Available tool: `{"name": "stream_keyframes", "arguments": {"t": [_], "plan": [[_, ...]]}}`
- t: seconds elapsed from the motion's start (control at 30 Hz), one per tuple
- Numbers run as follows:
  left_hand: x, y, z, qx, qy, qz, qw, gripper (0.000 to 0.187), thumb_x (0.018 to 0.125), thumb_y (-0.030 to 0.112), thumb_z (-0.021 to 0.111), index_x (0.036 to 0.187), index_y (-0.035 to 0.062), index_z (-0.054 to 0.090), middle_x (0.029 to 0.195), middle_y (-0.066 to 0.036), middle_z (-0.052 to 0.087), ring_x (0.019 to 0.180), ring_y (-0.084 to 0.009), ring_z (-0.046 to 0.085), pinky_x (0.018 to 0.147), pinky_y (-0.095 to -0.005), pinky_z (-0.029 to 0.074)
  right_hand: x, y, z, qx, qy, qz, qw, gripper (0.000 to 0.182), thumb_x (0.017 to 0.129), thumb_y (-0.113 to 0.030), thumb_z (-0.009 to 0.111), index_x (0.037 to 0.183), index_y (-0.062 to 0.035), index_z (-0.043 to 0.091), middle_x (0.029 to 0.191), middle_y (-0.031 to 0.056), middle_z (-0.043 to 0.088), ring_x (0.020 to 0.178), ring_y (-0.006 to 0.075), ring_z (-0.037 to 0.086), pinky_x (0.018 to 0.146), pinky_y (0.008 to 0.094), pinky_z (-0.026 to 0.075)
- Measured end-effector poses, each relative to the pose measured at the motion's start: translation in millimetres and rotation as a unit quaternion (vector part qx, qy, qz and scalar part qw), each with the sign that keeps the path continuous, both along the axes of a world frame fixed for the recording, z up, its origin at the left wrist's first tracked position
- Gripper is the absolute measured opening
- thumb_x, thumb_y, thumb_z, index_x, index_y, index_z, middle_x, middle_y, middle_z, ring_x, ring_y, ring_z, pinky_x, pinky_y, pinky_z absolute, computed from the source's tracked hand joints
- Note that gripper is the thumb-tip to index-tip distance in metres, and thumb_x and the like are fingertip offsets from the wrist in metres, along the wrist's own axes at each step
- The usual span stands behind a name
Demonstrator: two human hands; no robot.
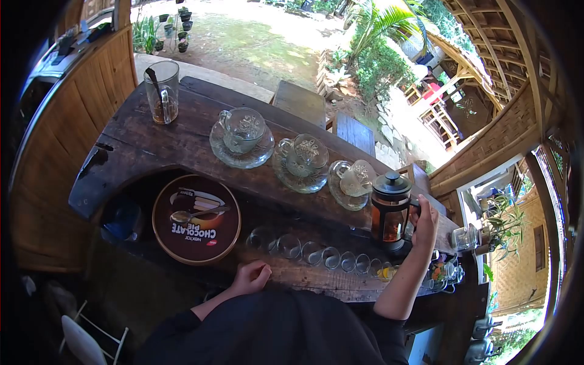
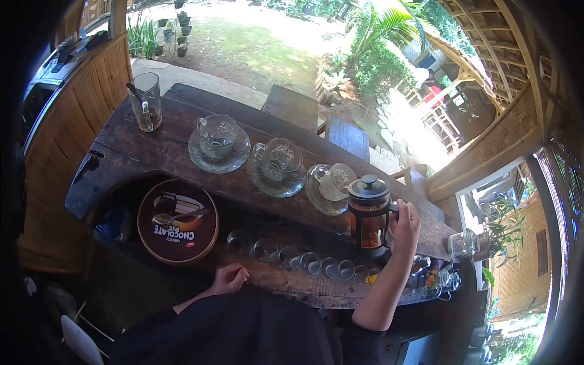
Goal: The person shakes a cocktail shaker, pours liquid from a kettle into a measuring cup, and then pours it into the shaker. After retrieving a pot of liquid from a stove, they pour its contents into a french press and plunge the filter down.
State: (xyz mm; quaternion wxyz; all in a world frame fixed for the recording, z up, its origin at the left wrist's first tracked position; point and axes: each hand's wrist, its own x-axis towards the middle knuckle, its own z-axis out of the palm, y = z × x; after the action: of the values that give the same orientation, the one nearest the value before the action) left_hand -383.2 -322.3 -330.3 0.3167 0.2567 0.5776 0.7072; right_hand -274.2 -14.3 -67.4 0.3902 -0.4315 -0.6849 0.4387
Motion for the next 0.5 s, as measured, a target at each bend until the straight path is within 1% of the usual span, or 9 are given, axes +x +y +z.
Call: {"name": "stream_keyframes", "arguments": {"t": [0.07, 0.2, 0.37, 0.5], "plan": [[-0.7, 0.0, -0.5, 0.004, 0.035, 0.008, 0.999, 0.01, 0.084, 0.004, 0.057, 0.079, -0.0037, 0.061, 0.068, -0.005, 0.06, 0.064, -0.0063, 0.055, 0.056, -0.0213, 0.044, 0.0, -0.2, -0.2, 0.0, 0.003, -0.001, 1.0, 0.029, 0.084, -0.025, 0.058, 0.061, -0.0095, 0.051, 0.053, -0.0031, 0.045, 0.044, 0.0029, 0.035, 0.041, 0.0191, 0.022], [-0.1, 0.4, -1.6, 0.012, 0.031, 0.014, 0.999, 0.011, 0.084, 0.004, 0.056, 0.078, -0.0035, 0.061, 0.067, -0.005, 0.06, 0.063, -0.0058, 0.055, 0.055, -0.0212, 0.043, 1.0, 2.1, -1.4, -0.001, 0.013, 0.01, 1.0, 0.026, 0.084, -0.02, 0.054, 0.061, -0.0092, 0.05, 0.054, -0.003, 0.045, 0.044, 0.0031, 0.035, 0.041, 0.0194, 0.024], [1.2, 0.6, -3.8, 0.007, 0.005, 0.013, 1.0, 0.011, 0.084, 0.004, 0.056, 0.078, -0.0034, 0.061, 0.067, -0.005, 0.06, 0.063, -0.0058, 0.054, 0.055, -0.0209, 0.043, -2.2, 0.4, -0.2, -0.002, 0.025, 0.012, 1.0, 0.024, 0.083, -0.017, 0.052, 0.061, -0.0078, 0.049, 0.054, -0.002, 0.044, 0.044, 0.0039, 0.035, 0.042, 0.02, 0.024], [0.2, 0.4, -2.6, 0.009, 0.015, 0.016, 1.0, 0.011, 0.084, 0.005, 0.056, 0.078, -0.0032, 0.061, 0.068, -0.005, 0.06, 0.063, -0.0056, 0.054, 0.055, -0.0207, 0.043, -0.6, 2.9, -0.7, 0.005, 0.02, 0.031, 0.999, 0.022, 0.081, -0.016, 0.05, 0.062, -0.0061, 0.049, 0.054, -0.0009, 0.044, 0.044, 0.0051, 0.034, 0.042, 0.0211, 0.024]]}}
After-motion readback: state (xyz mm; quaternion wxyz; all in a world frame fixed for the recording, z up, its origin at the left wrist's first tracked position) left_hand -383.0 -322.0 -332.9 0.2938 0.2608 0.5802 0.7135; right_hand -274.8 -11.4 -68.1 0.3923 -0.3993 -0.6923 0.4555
